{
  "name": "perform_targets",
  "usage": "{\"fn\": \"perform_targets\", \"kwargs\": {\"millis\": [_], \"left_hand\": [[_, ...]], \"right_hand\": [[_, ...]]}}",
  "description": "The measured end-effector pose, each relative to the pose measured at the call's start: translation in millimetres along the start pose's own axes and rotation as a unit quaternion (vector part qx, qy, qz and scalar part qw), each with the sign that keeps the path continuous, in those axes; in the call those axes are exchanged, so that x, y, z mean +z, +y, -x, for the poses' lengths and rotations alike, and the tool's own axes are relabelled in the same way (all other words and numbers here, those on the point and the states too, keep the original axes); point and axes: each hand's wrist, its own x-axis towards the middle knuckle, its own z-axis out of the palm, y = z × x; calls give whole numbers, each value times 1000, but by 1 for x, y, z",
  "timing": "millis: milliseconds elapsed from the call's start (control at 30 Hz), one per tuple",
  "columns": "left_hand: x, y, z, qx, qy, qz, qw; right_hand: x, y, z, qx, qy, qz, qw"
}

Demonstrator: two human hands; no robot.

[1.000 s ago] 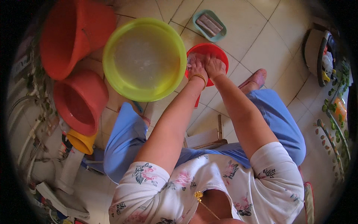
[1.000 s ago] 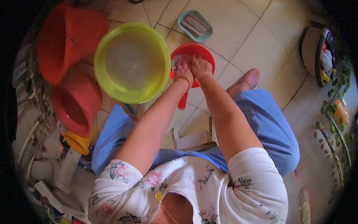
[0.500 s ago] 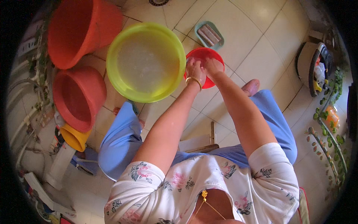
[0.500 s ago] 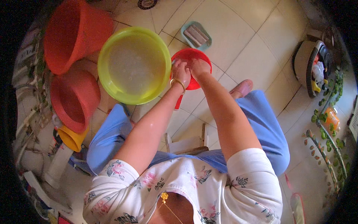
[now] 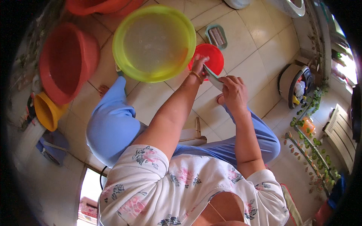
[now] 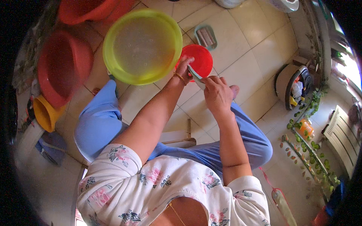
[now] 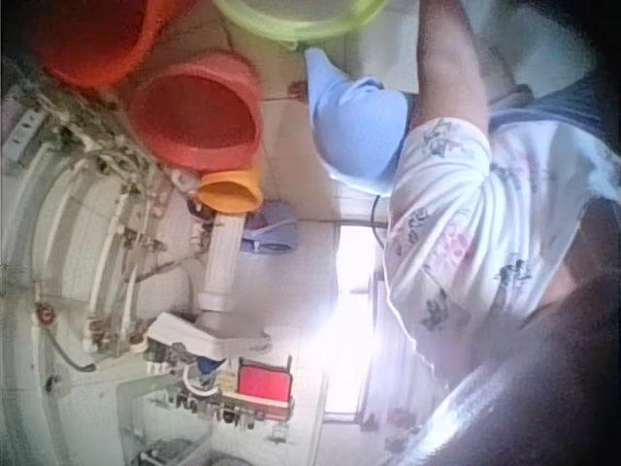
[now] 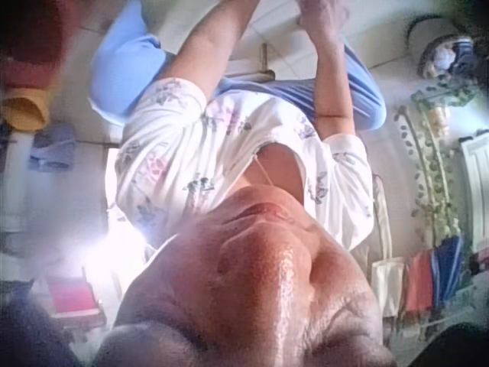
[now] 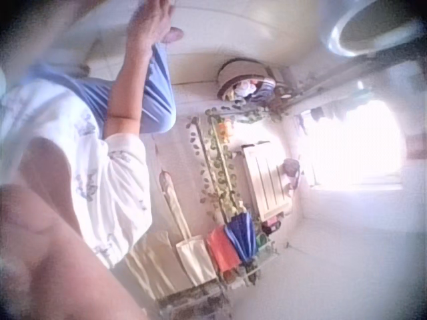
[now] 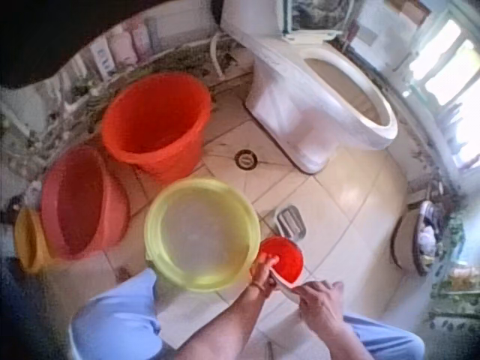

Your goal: The person scrubs a pair of light-colored slippers with a brush in a yellow basin of water, rinses them, and then carries them to a balcony to hang them on a clothesline to dry.

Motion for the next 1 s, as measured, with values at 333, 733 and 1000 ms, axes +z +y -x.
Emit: {"fn": "perform_targets", "kwargs": {"millis": [333,733,1000], "left_hand": [[44,-16,45,100,-94,216,967],[69,7,74,235,48,-186,953],[61,-10,54,444,61,-476,757]], "right_hand": [[43,14,-29,94,159,-180,966],[28,-8,-33,119,187,-109,969],[24,-2,-45,119,152,-44,980]]}}
